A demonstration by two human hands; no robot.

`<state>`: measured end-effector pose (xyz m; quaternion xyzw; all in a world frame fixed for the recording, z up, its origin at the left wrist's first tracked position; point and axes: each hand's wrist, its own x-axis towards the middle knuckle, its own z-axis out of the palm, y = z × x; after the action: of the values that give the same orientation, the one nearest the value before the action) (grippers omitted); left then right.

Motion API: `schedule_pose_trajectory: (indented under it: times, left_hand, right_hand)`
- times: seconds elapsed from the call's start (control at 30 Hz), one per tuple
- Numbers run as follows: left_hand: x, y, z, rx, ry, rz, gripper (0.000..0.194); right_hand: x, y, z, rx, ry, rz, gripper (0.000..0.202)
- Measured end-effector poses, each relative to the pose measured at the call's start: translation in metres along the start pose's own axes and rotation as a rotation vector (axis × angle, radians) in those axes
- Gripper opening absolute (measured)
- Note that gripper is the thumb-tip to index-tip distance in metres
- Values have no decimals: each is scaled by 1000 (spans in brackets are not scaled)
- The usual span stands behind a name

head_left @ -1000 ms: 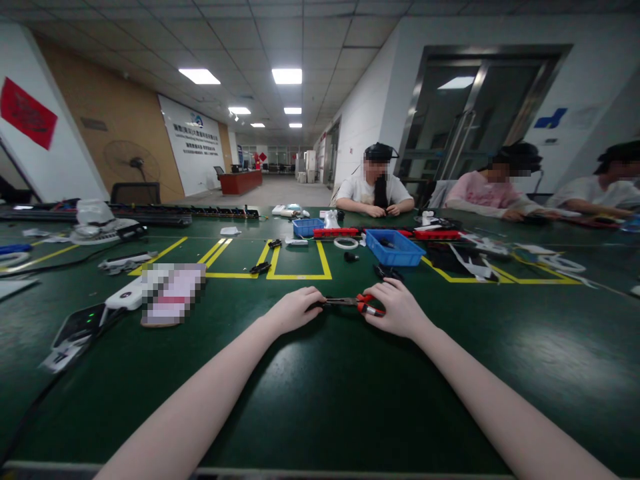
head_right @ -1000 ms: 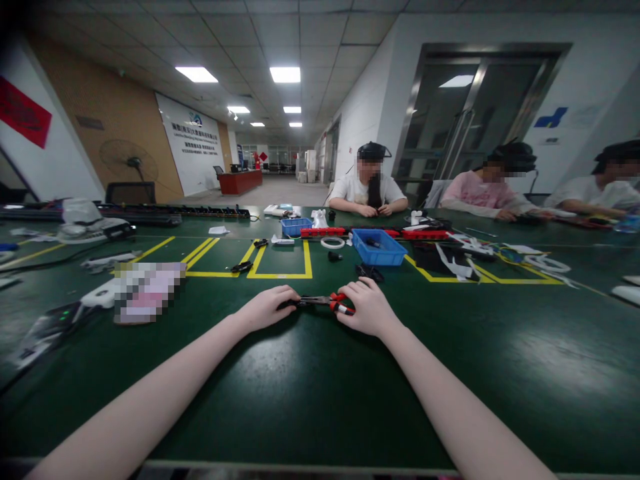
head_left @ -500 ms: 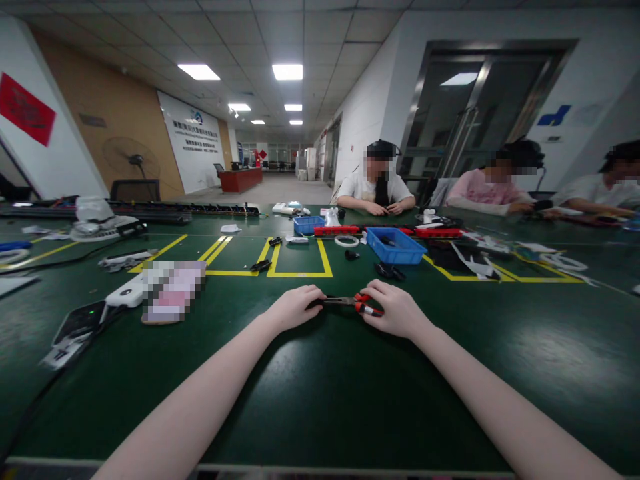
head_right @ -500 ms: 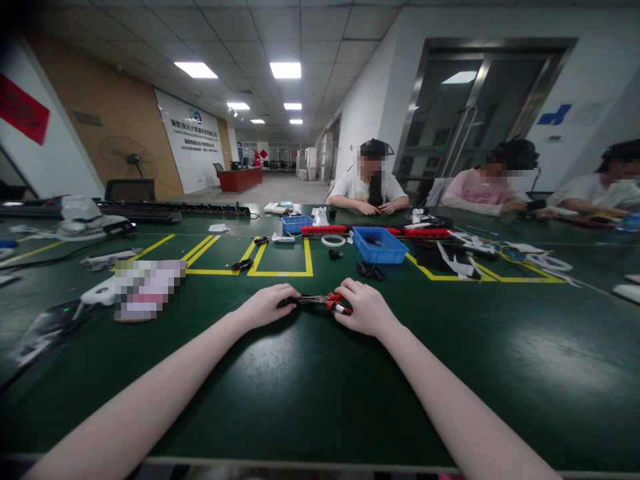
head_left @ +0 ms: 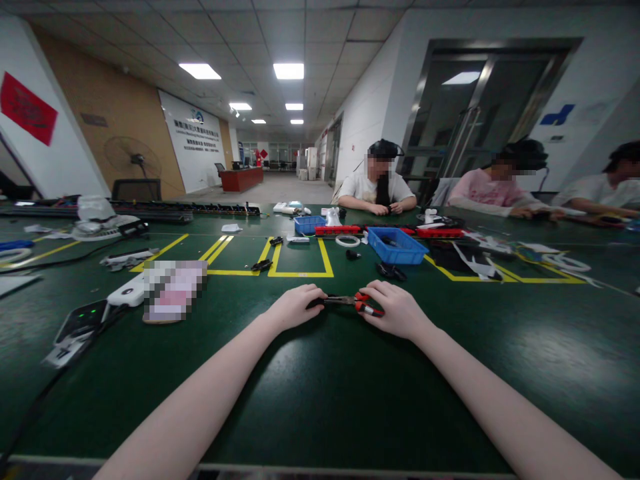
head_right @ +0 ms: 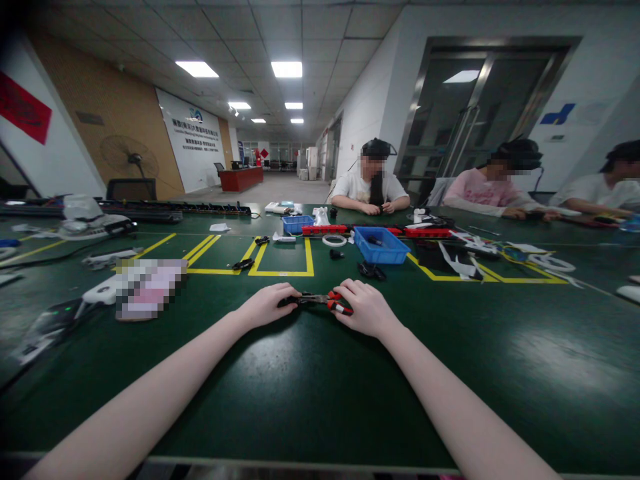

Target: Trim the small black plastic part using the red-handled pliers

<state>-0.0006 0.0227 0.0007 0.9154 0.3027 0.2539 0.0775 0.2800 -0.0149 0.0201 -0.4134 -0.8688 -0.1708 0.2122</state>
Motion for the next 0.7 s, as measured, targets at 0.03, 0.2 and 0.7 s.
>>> schedule_pose_trajectory:
  times: [0.03,0.2,0.7]
  left_hand:
    - [0,0,0,2,4,-2,21]
    - [0,-1,-1,1,6,1,22]
    - [1,4,-4,160,-12,67,30]
  right_hand:
    - [0,0,0,-2,2,-1,34]
    - [1,-1,0,-1,24,-2,34]
    - [1,2,2,8,-4,22,33]
